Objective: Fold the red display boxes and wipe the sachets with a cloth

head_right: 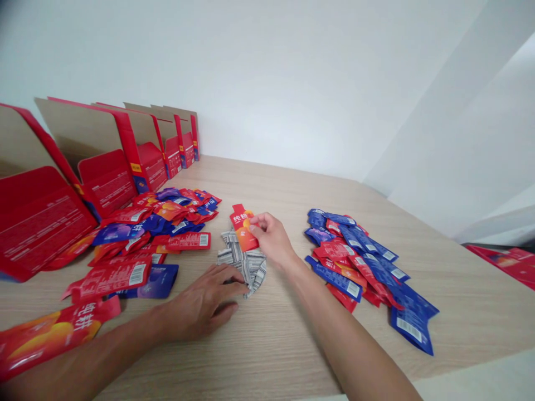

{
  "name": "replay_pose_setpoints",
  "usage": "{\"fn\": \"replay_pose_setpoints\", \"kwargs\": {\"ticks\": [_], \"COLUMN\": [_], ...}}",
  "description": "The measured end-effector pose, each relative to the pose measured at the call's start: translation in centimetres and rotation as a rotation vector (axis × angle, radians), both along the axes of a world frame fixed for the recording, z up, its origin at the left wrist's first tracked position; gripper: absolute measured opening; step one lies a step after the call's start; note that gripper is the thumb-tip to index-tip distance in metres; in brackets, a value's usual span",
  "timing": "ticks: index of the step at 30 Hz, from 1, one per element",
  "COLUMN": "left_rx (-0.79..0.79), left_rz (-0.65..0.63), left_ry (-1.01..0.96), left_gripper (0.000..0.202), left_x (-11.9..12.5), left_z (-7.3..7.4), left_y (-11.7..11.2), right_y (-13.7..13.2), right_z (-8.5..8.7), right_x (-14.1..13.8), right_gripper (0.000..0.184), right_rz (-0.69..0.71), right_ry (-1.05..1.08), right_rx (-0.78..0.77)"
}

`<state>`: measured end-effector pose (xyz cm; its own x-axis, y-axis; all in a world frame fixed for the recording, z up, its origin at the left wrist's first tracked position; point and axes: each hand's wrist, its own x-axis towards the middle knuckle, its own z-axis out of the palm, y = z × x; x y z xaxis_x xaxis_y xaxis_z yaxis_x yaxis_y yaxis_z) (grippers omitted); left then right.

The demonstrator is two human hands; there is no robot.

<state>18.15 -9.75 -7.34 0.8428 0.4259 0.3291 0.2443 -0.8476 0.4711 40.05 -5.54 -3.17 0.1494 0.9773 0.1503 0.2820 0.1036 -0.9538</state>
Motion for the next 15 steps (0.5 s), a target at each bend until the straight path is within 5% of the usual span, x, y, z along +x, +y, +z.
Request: {"fn": "replay_pose_setpoints", "kwargs": {"ticks": [3,9,15], "left_rx": [0.004,-0.016,-0.084], "left_rz": [0.006,0.039,0.036], "left_ry": [0.009,0.041,0.091], "left_gripper": [0.035,0.035,0.031], "left_x": [0.1,-0.2,-0.6], "left_z": [0.0,-0.1,-0.1], "left_y": [0.0,-0.2,-0.5], "right_y": [0.0,1.7,2.7], "right_z": [0.2,0.3,0.5], "right_x": [-4.2,-11.9,-15.8], "right_gripper": [0.019,0.016,0.012], "right_rz": [0.218,0.575,0.663], "right_ry": [0.180,0.048,-0.490], "right_rx": [-0.081,-0.071,0.263]}}
